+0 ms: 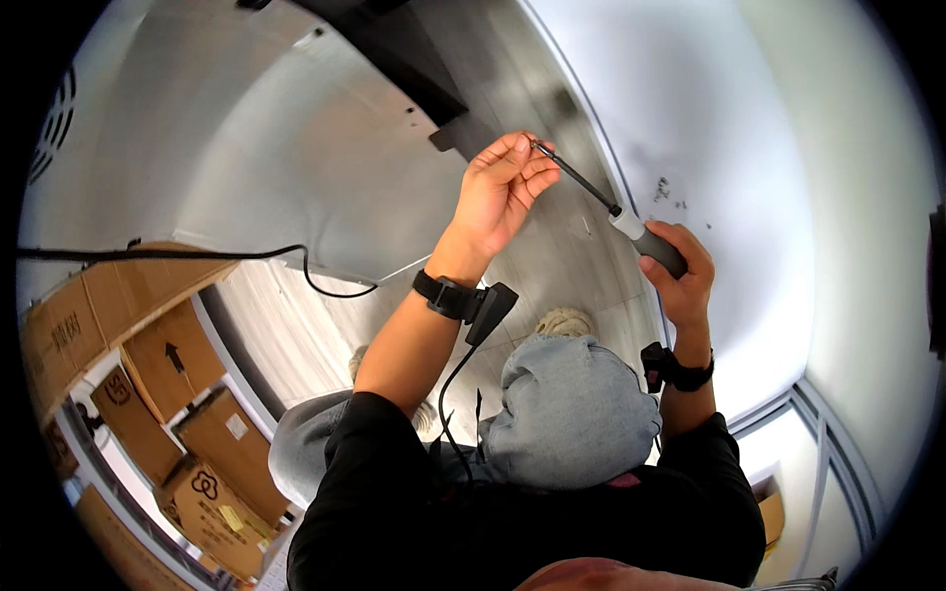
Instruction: The person uses a screwdriver to fasten screws into the back panel of a white appliance. They repeatedly pick up screws and tighten them at various positions along the panel edge while standing in a storage area.
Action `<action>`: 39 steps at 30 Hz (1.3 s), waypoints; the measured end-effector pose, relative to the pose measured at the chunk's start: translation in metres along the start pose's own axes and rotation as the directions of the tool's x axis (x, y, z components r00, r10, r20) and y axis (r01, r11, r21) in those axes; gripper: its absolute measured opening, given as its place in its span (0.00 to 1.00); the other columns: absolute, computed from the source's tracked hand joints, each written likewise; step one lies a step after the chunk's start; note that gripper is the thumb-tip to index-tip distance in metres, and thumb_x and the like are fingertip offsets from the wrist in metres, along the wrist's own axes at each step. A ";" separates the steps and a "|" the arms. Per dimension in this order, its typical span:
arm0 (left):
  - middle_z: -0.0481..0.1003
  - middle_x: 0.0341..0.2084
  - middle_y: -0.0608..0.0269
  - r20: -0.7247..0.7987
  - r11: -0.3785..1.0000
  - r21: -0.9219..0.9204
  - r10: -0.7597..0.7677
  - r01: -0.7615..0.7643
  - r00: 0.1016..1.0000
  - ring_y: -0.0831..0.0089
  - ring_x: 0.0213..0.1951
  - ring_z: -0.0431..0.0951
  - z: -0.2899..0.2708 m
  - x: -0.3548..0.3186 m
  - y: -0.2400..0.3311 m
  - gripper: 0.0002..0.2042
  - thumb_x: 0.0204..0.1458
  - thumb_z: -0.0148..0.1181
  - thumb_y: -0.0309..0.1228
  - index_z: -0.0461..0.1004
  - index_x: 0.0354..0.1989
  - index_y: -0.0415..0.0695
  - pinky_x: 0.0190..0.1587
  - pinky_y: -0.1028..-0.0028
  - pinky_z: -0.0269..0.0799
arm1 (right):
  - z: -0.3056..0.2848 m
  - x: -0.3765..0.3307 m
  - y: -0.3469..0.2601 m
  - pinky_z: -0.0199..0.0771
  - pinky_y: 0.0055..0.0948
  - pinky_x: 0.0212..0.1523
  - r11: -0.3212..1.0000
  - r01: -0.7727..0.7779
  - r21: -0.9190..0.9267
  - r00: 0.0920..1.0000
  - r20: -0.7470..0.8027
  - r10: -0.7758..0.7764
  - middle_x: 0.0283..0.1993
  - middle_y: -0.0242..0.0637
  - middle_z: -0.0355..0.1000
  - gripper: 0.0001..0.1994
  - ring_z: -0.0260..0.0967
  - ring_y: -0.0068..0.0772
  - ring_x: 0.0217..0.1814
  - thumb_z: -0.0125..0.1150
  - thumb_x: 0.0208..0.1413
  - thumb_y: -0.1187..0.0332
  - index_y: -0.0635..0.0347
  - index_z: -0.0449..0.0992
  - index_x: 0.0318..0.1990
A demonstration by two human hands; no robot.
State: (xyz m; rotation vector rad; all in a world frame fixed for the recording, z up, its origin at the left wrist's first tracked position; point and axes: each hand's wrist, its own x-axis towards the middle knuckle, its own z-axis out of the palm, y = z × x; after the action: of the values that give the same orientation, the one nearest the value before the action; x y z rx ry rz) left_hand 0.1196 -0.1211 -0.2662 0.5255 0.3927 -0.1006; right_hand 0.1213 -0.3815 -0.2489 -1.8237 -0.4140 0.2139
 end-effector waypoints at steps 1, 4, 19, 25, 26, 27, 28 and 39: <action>0.75 0.36 0.56 -0.033 0.999 0.031 0.032 -0.031 0.999 0.69 0.37 0.78 -0.003 -0.003 0.005 0.08 0.60 0.47 0.29 0.71 0.38 0.38 0.43 0.72 0.78 | 0.003 0.006 -0.003 0.66 0.24 0.32 0.999 0.040 -0.029 0.999 0.021 -0.040 0.33 0.37 0.72 0.17 0.67 0.28 0.31 0.66 0.42 0.76 0.63 0.76 0.43; 0.76 0.35 0.56 -0.114 0.986 0.123 0.131 -0.117 0.985 0.70 0.34 0.79 -0.009 -0.014 0.018 0.08 0.60 0.48 0.29 0.72 0.37 0.38 0.40 0.74 0.79 | 0.014 0.022 -0.016 0.65 0.24 0.29 0.980 0.149 -0.132 0.988 0.055 -0.143 0.31 0.37 0.71 0.17 0.66 0.28 0.28 0.66 0.39 0.79 0.63 0.77 0.41; 0.76 0.32 0.59 0.024 0.832 0.359 0.445 -0.423 0.895 0.72 0.32 0.78 0.043 -0.058 0.121 0.09 0.61 0.48 0.32 0.71 0.37 0.40 0.35 0.76 0.77 | 0.029 0.082 -0.127 0.63 0.19 0.30 0.997 0.042 0.068 0.971 0.234 -0.057 0.36 0.33 0.69 0.17 0.64 0.18 0.27 0.61 0.43 0.74 0.64 0.68 0.43; 0.75 0.30 0.64 -0.031 0.917 0.250 0.327 -0.310 0.945 0.77 0.29 0.76 0.084 -0.059 0.165 0.10 0.61 0.49 0.35 0.72 0.37 0.43 0.33 0.78 0.75 | 0.038 0.072 -0.209 0.64 0.19 0.31 0.999 0.030 0.044 0.992 0.118 -0.035 0.36 0.31 0.68 0.19 0.64 0.18 0.29 0.58 0.41 0.82 0.61 0.68 0.44; 0.75 0.30 0.65 -0.025 0.922 0.248 0.314 -0.298 0.949 0.78 0.28 0.76 0.089 -0.057 0.169 0.10 0.61 0.48 0.35 0.72 0.37 0.43 0.33 0.78 0.75 | 0.041 0.069 -0.224 0.64 0.19 0.31 0.999 0.041 0.022 0.995 0.091 -0.043 0.36 0.31 0.68 0.18 0.64 0.18 0.29 0.58 0.41 0.82 0.61 0.68 0.44; 0.76 0.31 0.65 -0.027 0.928 0.242 0.299 -0.284 0.954 0.78 0.28 0.75 0.091 -0.057 0.174 0.10 0.61 0.48 0.36 0.72 0.37 0.43 0.32 0.79 0.75 | 0.045 0.067 -0.239 0.63 0.19 0.31 0.999 0.045 -0.003 0.997 0.070 -0.045 0.35 0.31 0.68 0.18 0.64 0.18 0.29 0.58 0.41 0.82 0.61 0.68 0.43; 0.76 0.31 0.66 -0.029 0.934 0.236 0.283 -0.268 0.959 0.79 0.28 0.75 0.095 -0.056 0.178 0.10 0.61 0.48 0.36 0.72 0.38 0.43 0.32 0.79 0.74 | 0.049 0.064 -0.253 0.63 0.19 0.31 0.998 0.048 -0.027 0.998 0.049 -0.047 0.35 0.31 0.68 0.18 0.64 0.19 0.30 0.58 0.41 0.83 0.61 0.69 0.43; 0.77 0.33 0.66 0.025 0.922 0.275 0.276 -0.272 0.961 0.81 0.28 0.75 0.113 -0.058 0.189 0.11 0.61 0.48 0.37 0.72 0.41 0.43 0.30 0.80 0.73 | 0.110 0.030 -0.275 0.68 0.27 0.36 0.992 0.080 -0.102 0.970 -0.220 -0.100 0.37 0.41 0.66 0.16 0.68 0.35 0.35 0.62 0.42 0.80 0.63 0.69 0.42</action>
State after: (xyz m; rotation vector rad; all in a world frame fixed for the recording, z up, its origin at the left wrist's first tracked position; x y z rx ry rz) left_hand 0.1412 -0.0156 -0.0655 0.8538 0.3162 0.1217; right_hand 0.0635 -0.2053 -0.0162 -1.8899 -0.3505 -0.0760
